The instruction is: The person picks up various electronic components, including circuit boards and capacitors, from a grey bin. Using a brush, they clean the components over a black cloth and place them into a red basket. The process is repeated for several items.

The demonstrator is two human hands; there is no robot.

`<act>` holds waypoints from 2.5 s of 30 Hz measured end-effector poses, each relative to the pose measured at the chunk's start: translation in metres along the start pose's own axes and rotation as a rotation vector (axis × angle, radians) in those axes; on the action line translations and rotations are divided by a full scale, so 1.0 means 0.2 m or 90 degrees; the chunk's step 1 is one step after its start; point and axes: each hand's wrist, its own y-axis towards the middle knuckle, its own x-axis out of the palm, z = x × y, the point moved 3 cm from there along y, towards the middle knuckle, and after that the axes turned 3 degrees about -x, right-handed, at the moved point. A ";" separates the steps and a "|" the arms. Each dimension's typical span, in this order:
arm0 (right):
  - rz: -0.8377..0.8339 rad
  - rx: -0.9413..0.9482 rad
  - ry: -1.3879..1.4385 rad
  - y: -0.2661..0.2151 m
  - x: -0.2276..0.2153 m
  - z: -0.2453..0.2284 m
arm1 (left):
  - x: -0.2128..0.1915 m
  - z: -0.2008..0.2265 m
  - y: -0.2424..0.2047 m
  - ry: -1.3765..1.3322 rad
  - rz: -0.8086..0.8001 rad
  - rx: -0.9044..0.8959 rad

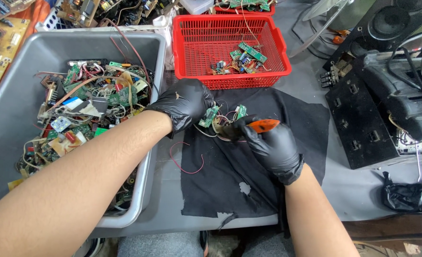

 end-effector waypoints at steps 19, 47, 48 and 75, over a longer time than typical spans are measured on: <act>0.060 0.001 0.070 -0.02 -0.02 -0.13 | -0.25 0.11 0.31 -0.033 -0.237 -0.097; 0.092 0.015 0.001 -0.01 -0.01 0.03 | -0.13 0.02 0.05 -0.180 -0.082 -0.126; 0.079 -0.007 -0.114 0.00 -0.02 0.02 | -0.09 -0.01 0.06 -0.188 -0.050 -0.120; 0.353 0.051 0.100 0.00 -0.05 0.14 | -0.14 0.00 0.08 -0.136 -0.003 -0.149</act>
